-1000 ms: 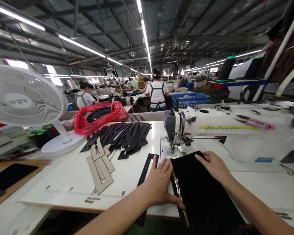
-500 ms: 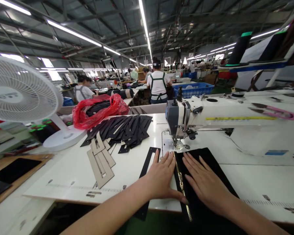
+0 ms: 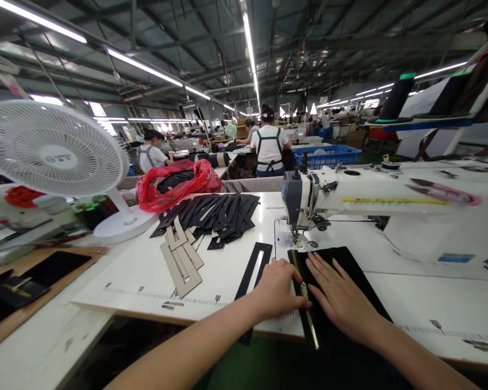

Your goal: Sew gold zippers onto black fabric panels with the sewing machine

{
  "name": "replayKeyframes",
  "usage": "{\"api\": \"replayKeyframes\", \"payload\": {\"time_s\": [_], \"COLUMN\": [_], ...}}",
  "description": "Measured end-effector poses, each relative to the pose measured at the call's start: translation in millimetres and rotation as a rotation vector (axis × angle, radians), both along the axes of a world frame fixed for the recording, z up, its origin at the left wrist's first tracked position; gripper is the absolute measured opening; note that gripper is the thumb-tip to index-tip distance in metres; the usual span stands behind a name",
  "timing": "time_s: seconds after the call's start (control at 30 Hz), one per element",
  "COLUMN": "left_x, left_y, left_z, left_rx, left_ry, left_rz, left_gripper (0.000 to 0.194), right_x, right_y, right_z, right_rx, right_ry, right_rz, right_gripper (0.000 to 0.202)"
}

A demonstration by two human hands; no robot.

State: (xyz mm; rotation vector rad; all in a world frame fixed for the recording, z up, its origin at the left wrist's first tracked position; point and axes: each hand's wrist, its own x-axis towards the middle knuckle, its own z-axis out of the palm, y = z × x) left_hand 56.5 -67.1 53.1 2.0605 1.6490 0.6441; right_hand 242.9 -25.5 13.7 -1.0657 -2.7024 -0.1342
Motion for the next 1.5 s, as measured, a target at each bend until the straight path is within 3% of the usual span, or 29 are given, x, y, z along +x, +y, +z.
{"api": "replayKeyframes", "payload": {"time_s": [0.17, 0.33, 0.4, 0.53, 0.67, 0.83, 0.93, 1.03, 1.13, 1.23, 1.37, 1.5], "left_x": [9.9, 1.8, -6.8, -17.3, -27.4, -81.3, -113.1, -120.3, -108.9, -96.0, -85.6, -78.5], "left_y": [-20.5, -53.8, -48.4, -16.1, -1.9, -26.2, -51.9, -75.2, -89.9, -93.2, -79.5, -53.0], "left_z": [6.8, 16.2, 15.9, 5.7, 3.7, 19.7, 19.0, 13.0, 12.3, 16.1, 13.9, 2.5], "left_rx": [-0.017, 0.157, 0.207, 0.158, 0.09, 0.179, 0.151, 0.042, -0.025, 0.017, 0.104, 0.228], "left_ry": [-0.044, -0.085, -0.057, 0.173, 0.272, 0.323, 0.373, 0.45, 0.536, 0.525, 0.399, 0.332], "left_rz": [-0.063, -0.21, -0.249, -0.339, -0.401, -0.174, -0.269, -0.374, -0.398, -0.403, -0.36, -0.215], "left_gripper": [0.012, 0.022, 0.036, 0.093, 0.111, 0.1, 0.106, 0.118, 0.105, 0.082, 0.069, 0.05], "right_x": [1.9, -1.3, -5.0, -11.9, -11.9, -9.5, -10.0, -10.7, -9.3, -5.8, -3.0, -5.9], "right_y": [1.8, 4.7, 6.9, 14.2, 19.2, 16.3, 15.7, 16.5, 14.7, 9.9, 5.8, 5.9], "right_z": [-1.9, 2.0, 5.1, 5.7, 1.5, 4.2, 7.8, 9.5, 6.9, 0.5, -4.7, -0.7], "right_rx": [-0.005, -0.018, -0.018, -0.029, -0.054, -0.061, -0.088, -0.083, -0.039, 0.023, 0.074, 0.047], "right_ry": [0.006, -0.01, -0.006, 0.007, -0.002, -0.006, -0.02, -0.024, -0.015, 0.01, 0.038, 0.024], "right_rz": [0.006, -0.025, -0.035, -0.035, -0.026, -0.011, 0.014, 0.027, 0.024, 0.027, 0.061, 0.041], "right_gripper": [0.052, 0.052, 0.051, 0.052, 0.054, 0.055, 0.053, 0.052, 0.052, 0.05, 0.05, 0.05]}}
